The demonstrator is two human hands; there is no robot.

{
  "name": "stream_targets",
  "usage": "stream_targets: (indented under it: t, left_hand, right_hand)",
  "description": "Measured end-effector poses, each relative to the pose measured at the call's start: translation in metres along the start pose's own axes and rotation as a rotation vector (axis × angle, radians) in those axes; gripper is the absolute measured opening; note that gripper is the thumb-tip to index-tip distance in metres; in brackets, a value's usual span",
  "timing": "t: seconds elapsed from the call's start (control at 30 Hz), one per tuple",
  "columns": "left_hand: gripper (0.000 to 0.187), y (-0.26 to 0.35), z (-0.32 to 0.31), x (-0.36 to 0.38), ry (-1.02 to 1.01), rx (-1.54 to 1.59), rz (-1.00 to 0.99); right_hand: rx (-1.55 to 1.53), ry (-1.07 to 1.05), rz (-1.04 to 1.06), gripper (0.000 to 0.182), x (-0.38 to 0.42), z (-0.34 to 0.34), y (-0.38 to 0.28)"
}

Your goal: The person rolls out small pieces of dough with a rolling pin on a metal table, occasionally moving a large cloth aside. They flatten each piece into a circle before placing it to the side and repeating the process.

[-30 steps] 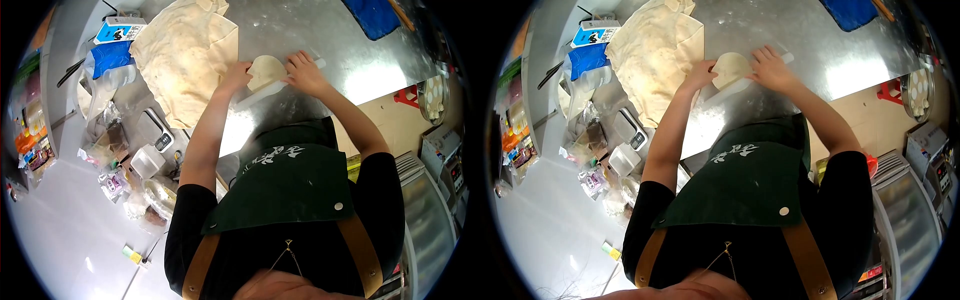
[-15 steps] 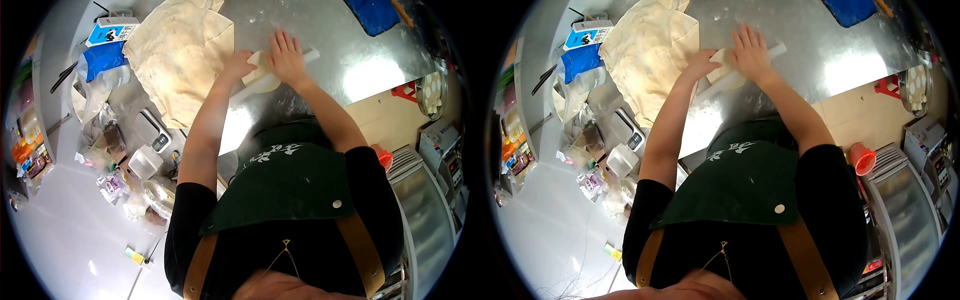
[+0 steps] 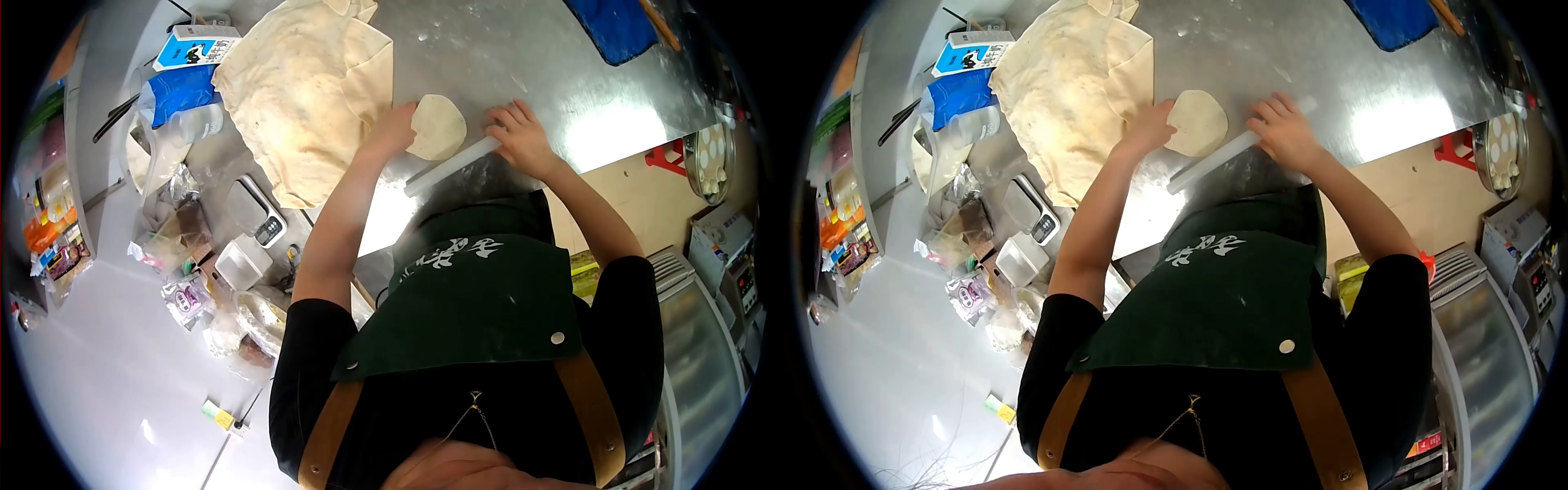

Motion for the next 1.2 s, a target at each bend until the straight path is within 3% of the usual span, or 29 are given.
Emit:
stream_targets:
  t: [0.13,0.23,0.43,0.53,0.67,0.73,0.83,0.93,1.03,1.13,1.2]
  left_hand:
    - [0.036,-0.004,0.003,0.001,-0.064,-0.023,0.029]
    - [0.031,-0.014,0.000,-0.005,0.052,0.114,-0.122]
    - [0.031,-0.023,0.006,-0.026,-0.008,0.252,-0.106]
    - [0.033,-0.028,0.001,-0.039,0.011,0.222,-0.122]
    - [0.033,-0.020,0.002,-0.037,0.073,0.085,-0.141]
    - [0.039,-0.008,0.004,-0.026,0.057,0.027,-0.106]
    - [0.034,0.014,-0.001,-0.005,0.104,-0.048,-0.053]
    - [0.032,0.041,0.003,0.023,0.135,0.046,-0.138]
    - [0.028,0.039,0.010,0.028,0.234,0.331,-0.044]
    - [0.033,0.007,-0.016,0.000,0.079,0.066,0.084]
    - [0.036,0.003,-0.018,-0.002,0.074,0.117,0.087]
  right_hand:
    - [-0.073,-0.051,-0.067,0.036,-0.037,-0.010,-0.002]
    - [0.077,0.242,-0.245,0.038,-0.072,-0.034,-0.010]
    - [0.132,0.195,-0.367,0.049,-0.065,-0.039,-0.020]
    - [0.178,0.187,-0.439,0.054,-0.115,-0.026,-0.011]
    - [0.149,0.250,-0.345,0.056,-0.103,-0.032,-0.011]
    - [0.100,0.167,-0.295,0.057,-0.068,-0.040,-0.016]
    - [0.026,0.110,-0.153,0.051,-0.015,-0.042,-0.016]
    - [-0.024,-0.010,-0.070,0.043,0.017,-0.037,-0.007]
    - [-0.040,-0.063,-0.066,0.038,0.020,-0.016,-0.001]
    - [-0.018,-0.042,-0.037,0.035,0.006,0.001,0.001]
    - [-0.010,-0.012,-0.024,0.033,-0.012,0.004,0.003]
Point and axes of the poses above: each hand's wrist, its own x-axis away from the middle knuckle, its own z-axis out of the back of the hand, y = z × x, the point moved 1 cm from there along -x, towards the middle knuckle, and after that the axes turned 13 degrees about -y, right-handed, at the moved point
